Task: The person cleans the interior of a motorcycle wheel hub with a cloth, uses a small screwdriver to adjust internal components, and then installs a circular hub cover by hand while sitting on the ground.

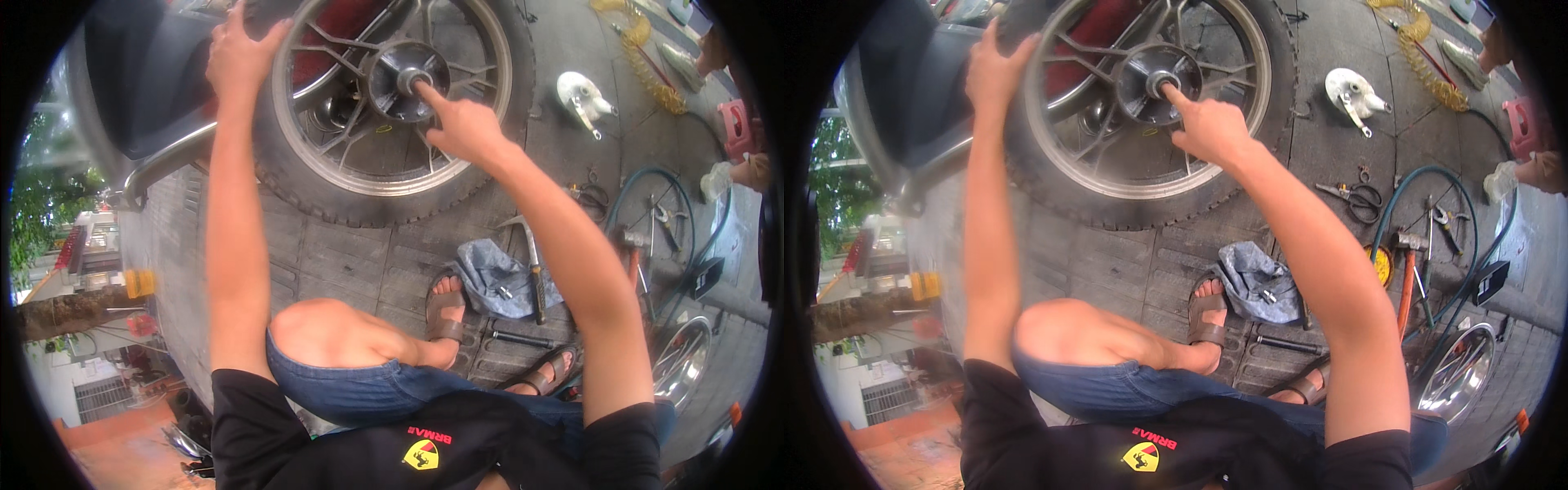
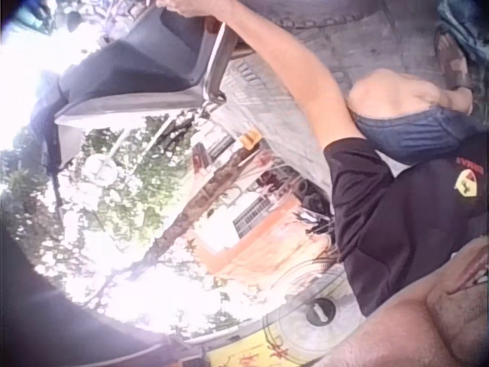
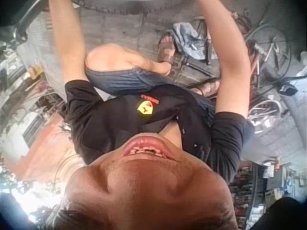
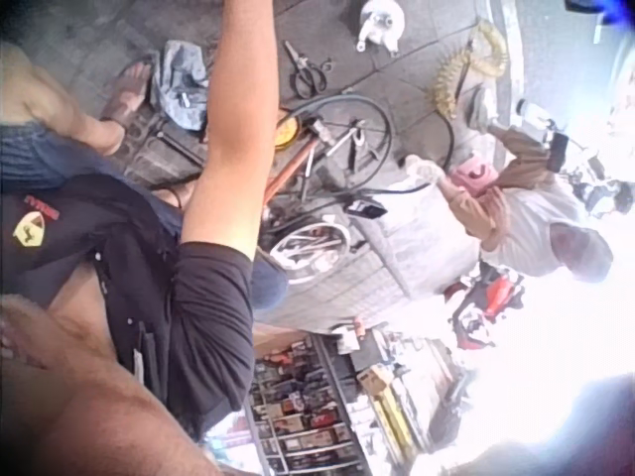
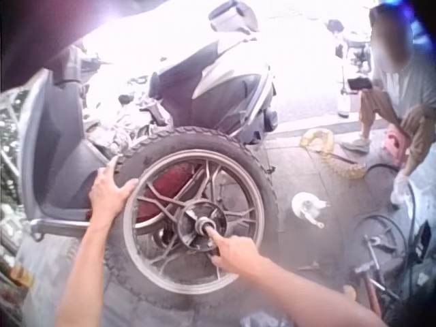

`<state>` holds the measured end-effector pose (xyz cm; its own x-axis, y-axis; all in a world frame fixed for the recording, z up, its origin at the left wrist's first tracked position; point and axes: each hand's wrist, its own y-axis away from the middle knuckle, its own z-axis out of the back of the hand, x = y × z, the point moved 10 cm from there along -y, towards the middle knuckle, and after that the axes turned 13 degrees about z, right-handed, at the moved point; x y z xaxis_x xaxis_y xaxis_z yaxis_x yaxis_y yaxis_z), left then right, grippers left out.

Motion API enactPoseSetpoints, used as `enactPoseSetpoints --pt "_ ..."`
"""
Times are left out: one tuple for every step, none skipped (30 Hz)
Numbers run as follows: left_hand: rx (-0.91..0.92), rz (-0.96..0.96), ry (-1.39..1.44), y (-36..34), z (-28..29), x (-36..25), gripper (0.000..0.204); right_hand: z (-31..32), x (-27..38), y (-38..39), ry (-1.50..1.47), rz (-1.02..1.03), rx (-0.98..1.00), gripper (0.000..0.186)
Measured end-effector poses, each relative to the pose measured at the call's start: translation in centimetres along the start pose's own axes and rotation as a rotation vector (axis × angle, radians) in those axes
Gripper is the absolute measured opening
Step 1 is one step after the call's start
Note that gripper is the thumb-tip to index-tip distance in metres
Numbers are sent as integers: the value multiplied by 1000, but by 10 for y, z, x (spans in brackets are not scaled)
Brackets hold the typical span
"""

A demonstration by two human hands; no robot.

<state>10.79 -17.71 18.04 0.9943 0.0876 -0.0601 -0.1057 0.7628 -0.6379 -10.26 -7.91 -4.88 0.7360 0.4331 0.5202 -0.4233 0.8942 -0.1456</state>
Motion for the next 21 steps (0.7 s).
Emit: enactPoseSetpoints --pt "10 12 -2 1 0 0 89 -2 1 1 7 -16 23 76" --pt "13 25 10 1 1 1 87 -2 1 -1 0 -12 15 81" --pt "6 26 10 1 2 3 86 0 3 -2 -1 -8 20 81" --pt "-2 26 10 0 3 5 86 3 5 -3 -2 -4 24 82" --pt "-10 26 9 0 4 7 85 5 7 -5 -3 0 28 82" --pt "-21 19 30 2 6 6 85 5 6 -4 8 -10 30 82" --pt "-14 23 45 3 5 5 85 3 4 -4 19 -21 30 82" --pt "-7 26 60 3 5 3 85 1 2 -4 29 -33 28 82" --pt "1 25 73 4 5 1 84 -1 3 -2 54 -33 33 82" --pt "-8 35 50 4 6 0 84 -3 5 0 80 -35 36 82" --pt "-16 43 28 3 7 -1 84 -2 5 0 105 -40 36 82" --pt "-17 39 6 4 6 -4 84 0 6 1 111 -55 76 82" --pt "-2 29 -5 0 1 -1 85 -1 7 1 99 -33 46 83" --pt "-7 26 -13 -3 1 4 87 -1 7 0 88 -15 14 84" --pt "-1 12 -16 -4 -4 2 90 -3 2 3 73 -14 -19 86" --pt "-6 1 -19 -7 -5 9 89 -3 6 4 82 -6 -50 86" --pt "-10 -11 -17 -9 -9 12 89 -4 7 5 66 8 -101 83" --pt "9 1 -19 -7 -15 8 89 -8 1 6 61 -13 -83 82" --pt "17 20 -39 -7 -10 11 89 -9 4 5 47 -14 -69 80" --pt "4 17 -56 -10 -10 13 90 -8 5 7 29 -15 -64 79" --pt "7 0 -40 -8 -10 8 91 -7 5 7 18 -16 -53 77"
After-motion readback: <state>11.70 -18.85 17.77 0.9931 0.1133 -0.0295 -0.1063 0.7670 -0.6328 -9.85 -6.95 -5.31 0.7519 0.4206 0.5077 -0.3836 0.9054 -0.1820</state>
